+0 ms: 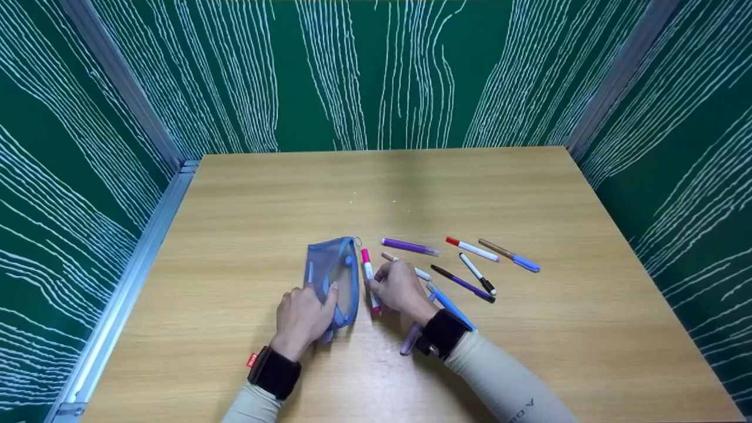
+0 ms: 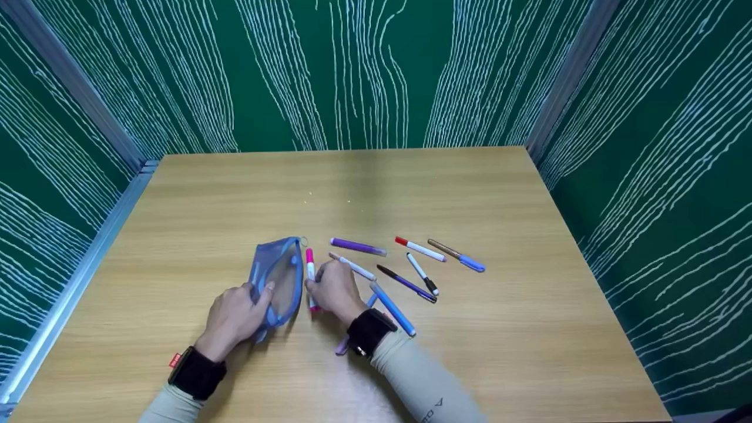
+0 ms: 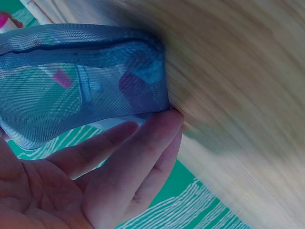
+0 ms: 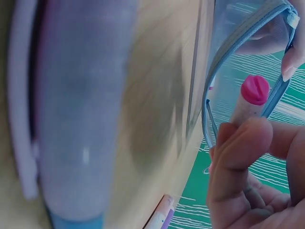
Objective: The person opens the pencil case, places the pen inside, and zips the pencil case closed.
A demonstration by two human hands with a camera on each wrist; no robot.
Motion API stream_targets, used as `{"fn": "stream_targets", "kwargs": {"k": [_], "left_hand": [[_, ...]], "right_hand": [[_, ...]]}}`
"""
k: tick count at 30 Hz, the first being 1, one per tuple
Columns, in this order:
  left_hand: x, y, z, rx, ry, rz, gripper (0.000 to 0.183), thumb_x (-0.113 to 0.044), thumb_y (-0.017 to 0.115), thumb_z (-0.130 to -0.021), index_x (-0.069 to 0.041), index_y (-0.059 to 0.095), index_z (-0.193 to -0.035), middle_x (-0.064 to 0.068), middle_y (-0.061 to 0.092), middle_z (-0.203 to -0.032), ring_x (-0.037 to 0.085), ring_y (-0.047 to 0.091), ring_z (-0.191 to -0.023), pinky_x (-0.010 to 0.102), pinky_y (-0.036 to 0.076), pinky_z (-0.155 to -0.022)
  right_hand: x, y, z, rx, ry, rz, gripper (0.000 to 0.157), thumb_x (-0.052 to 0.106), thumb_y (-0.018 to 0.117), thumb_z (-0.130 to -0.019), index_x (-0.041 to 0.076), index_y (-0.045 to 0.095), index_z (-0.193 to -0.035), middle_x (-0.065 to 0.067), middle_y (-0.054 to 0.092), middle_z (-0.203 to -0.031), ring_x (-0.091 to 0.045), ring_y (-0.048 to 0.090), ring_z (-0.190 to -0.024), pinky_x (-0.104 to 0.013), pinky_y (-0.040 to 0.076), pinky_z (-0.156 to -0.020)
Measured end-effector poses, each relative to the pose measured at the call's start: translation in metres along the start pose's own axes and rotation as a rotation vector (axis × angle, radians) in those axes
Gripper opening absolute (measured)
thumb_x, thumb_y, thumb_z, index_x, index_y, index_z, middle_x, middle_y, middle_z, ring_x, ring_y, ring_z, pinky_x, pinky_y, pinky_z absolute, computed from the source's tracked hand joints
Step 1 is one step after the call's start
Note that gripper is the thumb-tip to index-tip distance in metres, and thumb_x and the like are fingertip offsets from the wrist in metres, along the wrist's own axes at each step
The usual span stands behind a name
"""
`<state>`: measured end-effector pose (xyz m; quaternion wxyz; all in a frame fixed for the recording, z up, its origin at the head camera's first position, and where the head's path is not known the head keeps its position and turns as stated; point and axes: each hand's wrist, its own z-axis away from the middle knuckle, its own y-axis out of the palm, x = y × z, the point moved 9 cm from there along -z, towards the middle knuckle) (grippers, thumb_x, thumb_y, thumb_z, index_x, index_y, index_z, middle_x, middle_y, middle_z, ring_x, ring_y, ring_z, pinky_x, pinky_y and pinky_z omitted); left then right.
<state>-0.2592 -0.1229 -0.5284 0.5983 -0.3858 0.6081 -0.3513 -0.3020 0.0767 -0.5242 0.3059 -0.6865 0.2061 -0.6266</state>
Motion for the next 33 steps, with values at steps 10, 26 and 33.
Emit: {"fn": "stream_targets", "kwargs": {"k": [10,26,33], "left_hand": [[0.001,0.001,0.001,0.001,-0.007,-0.020,0.061,-0.057,0.047,-0.102,-0.004,0.061,-0.076,0.017,0.063,-0.082,0.031,0.061,-0.075,0.047,0.050,-0.069],[0.001,0.003,0.000,0.024,-0.021,-0.035,0.063,-0.057,0.045,-0.103,-0.001,0.066,-0.087,0.017,0.062,-0.085,0.030,0.059,-0.076,0.046,0.050,-0.070],[0.001,0.002,0.001,-0.007,-0.014,-0.034,0.066,-0.059,0.046,-0.102,0.002,0.067,-0.089,0.019,0.063,-0.084,0.033,0.062,-0.076,0.048,0.051,-0.068]], "right_hand": [[-0.001,0.018,0.000,0.089,0.081,-0.127,0.018,0.019,0.078,-0.091,0.010,0.074,-0.077,0.004,0.064,-0.058,-0.006,0.055,-0.043,-0.022,0.045,-0.041],[0.014,0.036,-0.005,0.083,0.092,-0.247,0.014,0.014,0.077,-0.092,0.004,0.077,-0.083,0.000,0.067,-0.061,-0.007,0.056,-0.043,-0.027,0.051,-0.042],[0.016,0.056,-0.009,0.162,0.166,-0.370,0.010,0.007,0.073,-0.093,0.001,0.075,-0.086,-0.006,0.067,-0.061,-0.010,0.061,-0.045,-0.030,0.056,-0.046]]}}
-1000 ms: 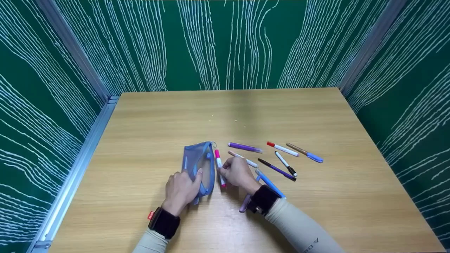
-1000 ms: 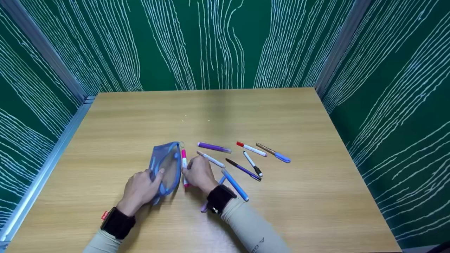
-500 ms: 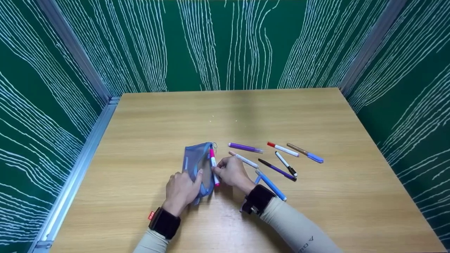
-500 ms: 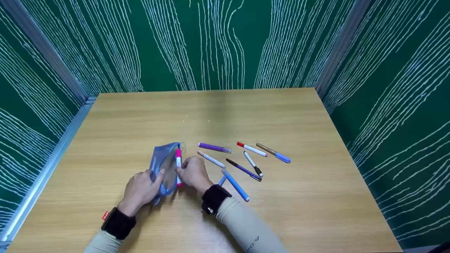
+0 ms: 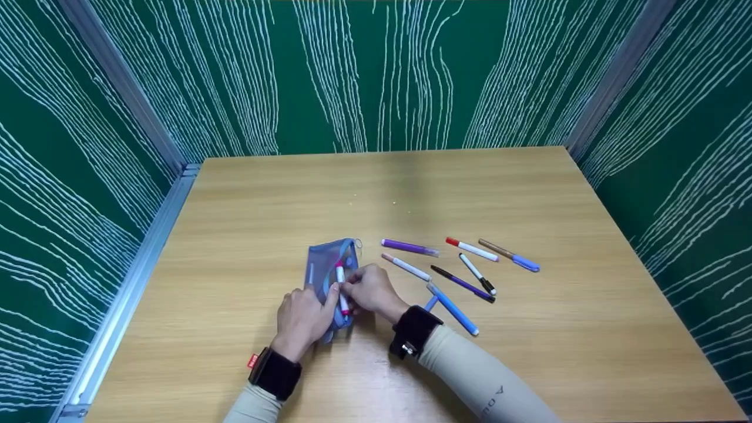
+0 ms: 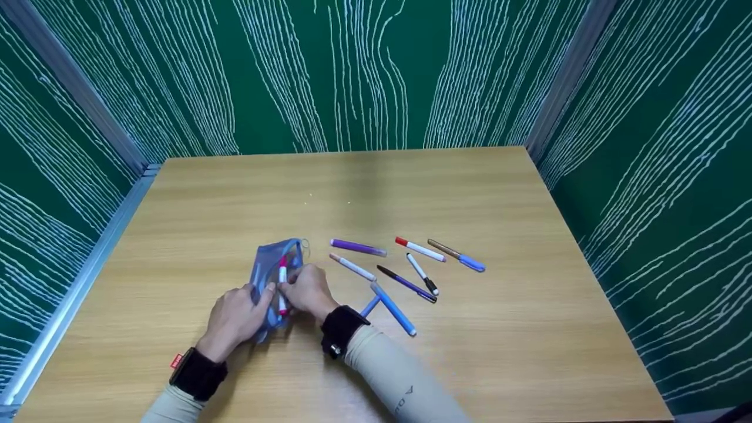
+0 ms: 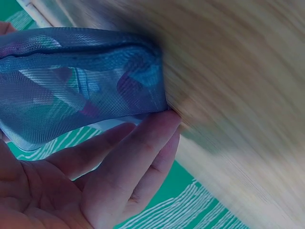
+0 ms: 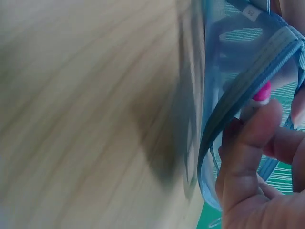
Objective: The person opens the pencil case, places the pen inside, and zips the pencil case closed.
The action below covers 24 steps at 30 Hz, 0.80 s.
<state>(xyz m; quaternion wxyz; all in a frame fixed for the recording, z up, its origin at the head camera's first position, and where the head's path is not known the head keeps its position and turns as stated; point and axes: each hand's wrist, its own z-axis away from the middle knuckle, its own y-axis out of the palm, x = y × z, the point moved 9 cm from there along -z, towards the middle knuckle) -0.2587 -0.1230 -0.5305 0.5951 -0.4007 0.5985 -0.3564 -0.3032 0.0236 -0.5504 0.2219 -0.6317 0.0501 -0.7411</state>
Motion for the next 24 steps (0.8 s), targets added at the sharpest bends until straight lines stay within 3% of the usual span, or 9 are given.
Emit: {"fn": "stream_targets", "kwargs": {"k": [9,13,19,24], "left_hand": [[0.000,-0.002,-0.001,-0.031,0.020,0.033,0.061,-0.054,0.047,-0.103,0.002,0.067,-0.089,0.021,0.065,-0.083,0.034,0.063,-0.075,0.049,0.051,-0.067],[-0.001,-0.002,0.000,-0.030,0.024,0.037,0.061,-0.054,0.046,-0.104,0.001,0.066,-0.087,0.021,0.065,-0.084,0.034,0.064,-0.076,0.049,0.052,-0.068],[-0.002,-0.003,0.000,-0.025,0.024,0.048,0.057,-0.052,0.045,-0.105,-0.004,0.062,-0.079,0.019,0.064,-0.081,0.034,0.064,-0.075,0.049,0.051,-0.068],[-0.001,-0.003,-0.001,-0.023,0.016,0.048,0.055,-0.052,0.044,-0.105,-0.007,0.059,-0.076,0.017,0.062,-0.079,0.032,0.061,-0.072,0.048,0.050,-0.067]], "right_hand": [[0.001,0.016,-0.007,0.060,0.026,-0.031,0.010,0.000,0.068,-0.094,0.000,0.071,-0.083,-0.009,0.065,-0.059,-0.013,0.061,-0.044,-0.031,0.056,-0.047],[0.004,0.020,-0.006,0.055,-0.003,0.037,0.009,0.002,0.071,-0.093,0.003,0.074,-0.084,-0.007,0.067,-0.064,-0.013,0.063,-0.048,-0.030,0.057,-0.049],[0.015,0.020,-0.005,0.008,-0.099,0.223,0.009,0.008,0.072,-0.091,0.008,0.076,-0.083,0.000,0.065,-0.075,-0.014,0.060,-0.072,-0.026,0.052,-0.064],[0.017,0.021,-0.005,0.005,-0.121,0.228,0.011,0.005,0.069,-0.091,0.009,0.075,-0.082,-0.001,0.065,-0.077,-0.017,0.060,-0.077,-0.027,0.052,-0.065]]}}
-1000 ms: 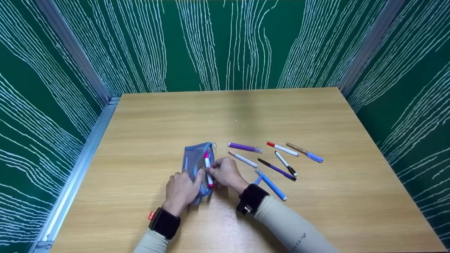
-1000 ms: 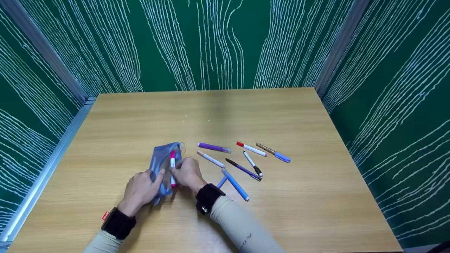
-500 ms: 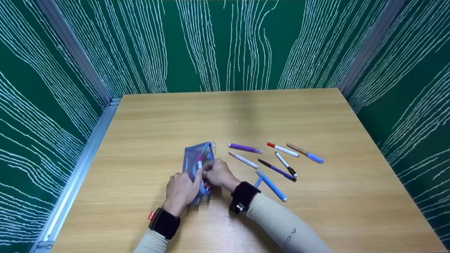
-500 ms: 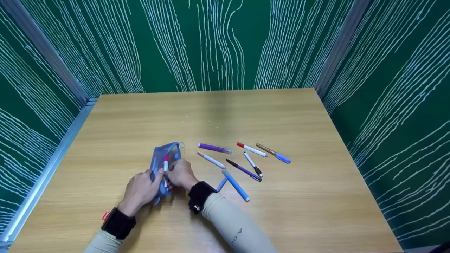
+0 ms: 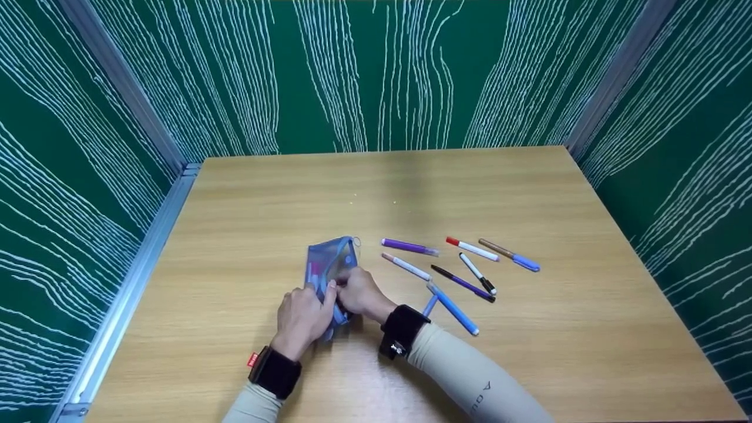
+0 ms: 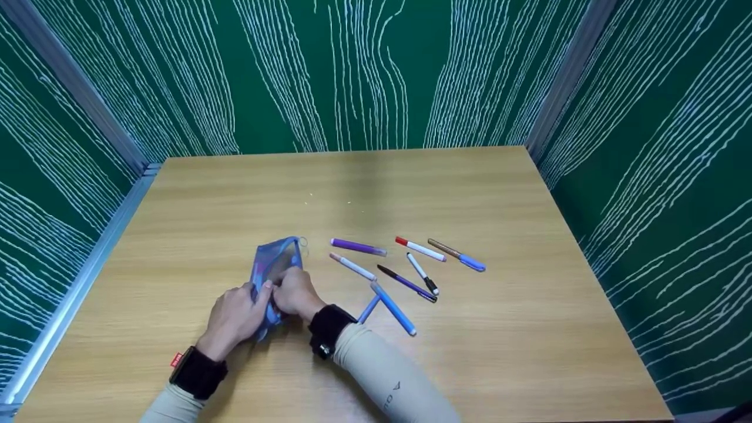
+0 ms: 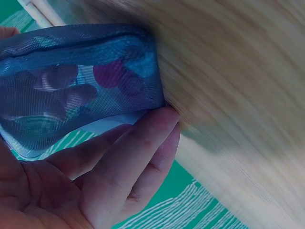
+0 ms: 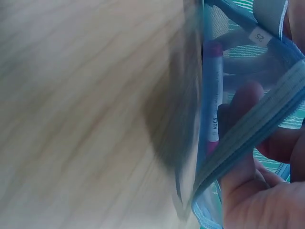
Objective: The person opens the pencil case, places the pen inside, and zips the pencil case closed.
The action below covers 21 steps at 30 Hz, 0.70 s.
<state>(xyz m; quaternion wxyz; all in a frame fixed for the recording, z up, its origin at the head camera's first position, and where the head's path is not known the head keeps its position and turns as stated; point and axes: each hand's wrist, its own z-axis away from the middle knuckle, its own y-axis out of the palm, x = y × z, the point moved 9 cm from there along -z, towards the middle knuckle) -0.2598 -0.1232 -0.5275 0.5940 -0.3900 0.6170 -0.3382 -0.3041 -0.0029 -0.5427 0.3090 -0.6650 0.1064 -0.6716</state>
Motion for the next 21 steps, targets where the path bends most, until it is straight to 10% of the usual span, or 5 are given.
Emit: {"fn": "stream_targets", "kwargs": {"k": [14,21], "left_hand": [[0.000,0.000,0.000,-0.009,0.004,-0.015,0.057,-0.053,0.045,-0.104,-0.004,0.061,-0.081,0.021,0.063,-0.081,0.036,0.064,-0.075,0.050,0.051,-0.067],[0.000,0.001,0.001,0.009,-0.010,-0.021,0.057,-0.054,0.045,-0.104,-0.004,0.061,-0.083,0.020,0.063,-0.083,0.035,0.063,-0.078,0.050,0.051,-0.070]], "right_hand": [[0.001,-0.012,0.003,0.005,-0.017,-0.076,0.011,0.008,0.072,-0.096,-0.001,0.077,-0.100,-0.006,0.072,-0.074,-0.011,0.066,-0.054,-0.027,0.057,-0.053],[0.004,-0.022,0.006,-0.032,-0.044,0.016,0.012,0.013,0.074,-0.095,0.004,0.079,-0.101,-0.003,0.075,-0.086,-0.010,0.068,-0.072,-0.025,0.057,-0.065]]}}
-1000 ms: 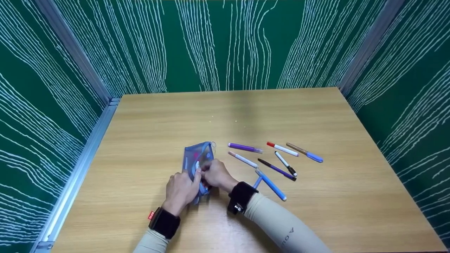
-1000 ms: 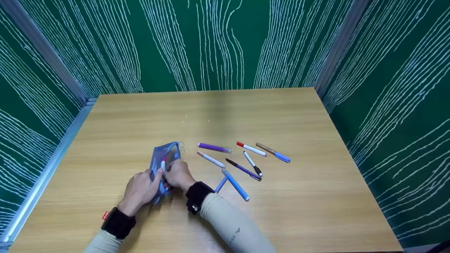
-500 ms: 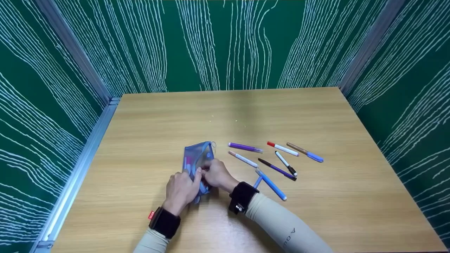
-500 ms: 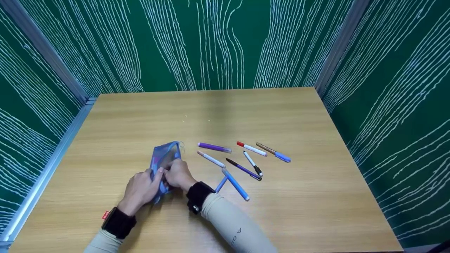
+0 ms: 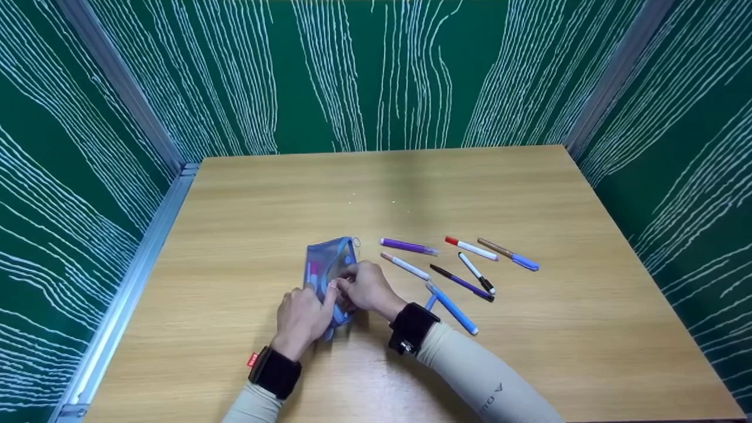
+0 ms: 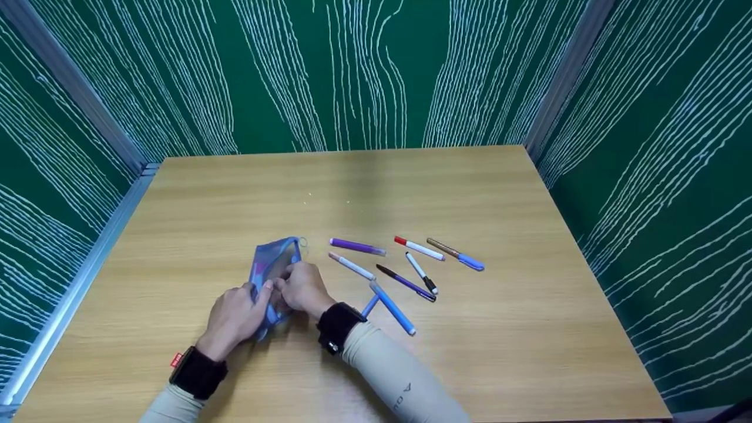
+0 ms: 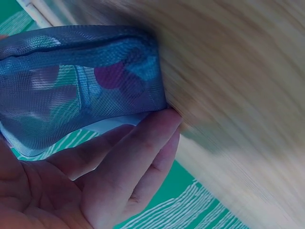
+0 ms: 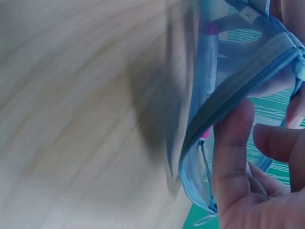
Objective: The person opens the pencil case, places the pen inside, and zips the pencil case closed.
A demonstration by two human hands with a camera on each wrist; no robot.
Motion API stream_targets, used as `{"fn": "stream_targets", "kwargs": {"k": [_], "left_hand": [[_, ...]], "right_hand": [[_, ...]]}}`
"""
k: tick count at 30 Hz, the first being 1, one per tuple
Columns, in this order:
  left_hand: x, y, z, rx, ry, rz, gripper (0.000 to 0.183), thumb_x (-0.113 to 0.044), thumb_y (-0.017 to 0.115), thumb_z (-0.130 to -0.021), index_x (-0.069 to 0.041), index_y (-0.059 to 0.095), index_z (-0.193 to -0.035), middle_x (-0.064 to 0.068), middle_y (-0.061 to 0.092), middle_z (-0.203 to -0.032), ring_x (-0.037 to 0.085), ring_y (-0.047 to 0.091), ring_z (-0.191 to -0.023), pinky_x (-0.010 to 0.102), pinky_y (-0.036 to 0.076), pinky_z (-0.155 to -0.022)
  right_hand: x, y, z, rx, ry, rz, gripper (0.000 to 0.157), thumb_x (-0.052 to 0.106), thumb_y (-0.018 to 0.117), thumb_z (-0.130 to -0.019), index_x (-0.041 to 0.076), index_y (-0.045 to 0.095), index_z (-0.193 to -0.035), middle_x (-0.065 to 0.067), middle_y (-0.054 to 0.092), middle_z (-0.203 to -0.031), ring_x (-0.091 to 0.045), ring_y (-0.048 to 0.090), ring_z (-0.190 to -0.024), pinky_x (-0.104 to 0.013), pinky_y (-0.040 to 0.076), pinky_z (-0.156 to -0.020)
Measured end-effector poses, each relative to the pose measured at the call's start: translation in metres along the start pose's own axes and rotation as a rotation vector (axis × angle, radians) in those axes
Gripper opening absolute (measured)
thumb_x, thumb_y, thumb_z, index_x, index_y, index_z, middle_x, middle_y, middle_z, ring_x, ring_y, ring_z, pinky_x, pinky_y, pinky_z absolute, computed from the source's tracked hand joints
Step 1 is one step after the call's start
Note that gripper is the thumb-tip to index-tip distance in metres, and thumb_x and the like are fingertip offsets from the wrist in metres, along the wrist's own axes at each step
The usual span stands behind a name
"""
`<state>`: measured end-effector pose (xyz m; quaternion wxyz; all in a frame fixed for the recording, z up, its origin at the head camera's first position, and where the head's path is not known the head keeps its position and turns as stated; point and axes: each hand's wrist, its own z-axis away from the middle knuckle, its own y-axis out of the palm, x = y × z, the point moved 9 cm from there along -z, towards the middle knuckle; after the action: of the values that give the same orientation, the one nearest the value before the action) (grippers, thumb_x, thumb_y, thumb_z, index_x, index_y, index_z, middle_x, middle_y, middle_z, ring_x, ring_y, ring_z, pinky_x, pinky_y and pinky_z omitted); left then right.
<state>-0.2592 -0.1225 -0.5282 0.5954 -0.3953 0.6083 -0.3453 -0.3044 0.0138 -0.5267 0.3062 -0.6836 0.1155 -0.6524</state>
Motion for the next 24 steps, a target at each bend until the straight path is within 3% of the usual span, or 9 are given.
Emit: {"fn": "stream_targets", "kwargs": {"k": [5,13,16,20,24], "left_hand": [[0.000,0.001,0.000,0.006,-0.004,0.000,0.057,-0.055,0.044,-0.104,-0.005,0.061,-0.082,0.020,0.063,-0.083,0.035,0.062,-0.079,0.050,0.051,-0.071],[-0.001,0.001,0.000,0.013,-0.004,-0.013,0.062,-0.056,0.043,-0.104,0.000,0.066,-0.091,0.021,0.063,-0.085,0.035,0.063,-0.080,0.049,0.051,-0.072],[-0.003,0.000,0.000,0.006,0.011,-0.018,0.060,-0.055,0.044,-0.104,-0.001,0.064,-0.086,0.018,0.062,-0.081,0.033,0.062,-0.075,0.048,0.050,-0.068],[-0.003,-0.001,0.001,0.000,0.018,-0.027,0.061,-0.054,0.045,-0.104,0.000,0.064,-0.085,0.019,0.061,-0.080,0.033,0.061,-0.073,0.048,0.050,-0.066],[-0.002,0.000,0.001,0.003,0.014,-0.027,0.063,-0.055,0.045,-0.103,0.003,0.066,-0.089,0.021,0.063,-0.084,0.035,0.063,-0.076,0.049,0.052,-0.068]], "right_hand": [[0.004,-0.009,0.004,-0.032,-0.056,0.087,0.013,0.016,0.074,-0.095,0.005,0.079,-0.099,-0.004,0.076,-0.089,-0.011,0.067,-0.076,-0.025,0.056,-0.067],[0.001,-0.022,0.011,-0.035,-0.083,0.137,0.020,0.017,0.074,-0.095,0.000,0.077,-0.106,-0.007,0.075,-0.085,-0.010,0.065,-0.066,-0.024,0.054,-0.059],[0.001,-0.027,0.013,-0.041,-0.102,0.173,0.024,0.019,0.076,-0.094,-0.001,0.075,-0.109,-0.006,0.073,-0.081,-0.009,0.064,-0.066,-0.028,0.056,-0.061],[-0.001,-0.031,0.015,-0.045,-0.102,0.213,0.028,0.023,0.077,-0.094,0.000,0.075,-0.110,-0.002,0.072,-0.078,-0.008,0.065,-0.066,-0.036,0.056,-0.079],[-0.003,-0.036,0.018,-0.046,-0.088,0.223,0.031,0.024,0.078,-0.093,-0.001,0.074,-0.111,-0.002,0.072,-0.078,-0.009,0.065,-0.067,-0.035,0.057,-0.075]]}}
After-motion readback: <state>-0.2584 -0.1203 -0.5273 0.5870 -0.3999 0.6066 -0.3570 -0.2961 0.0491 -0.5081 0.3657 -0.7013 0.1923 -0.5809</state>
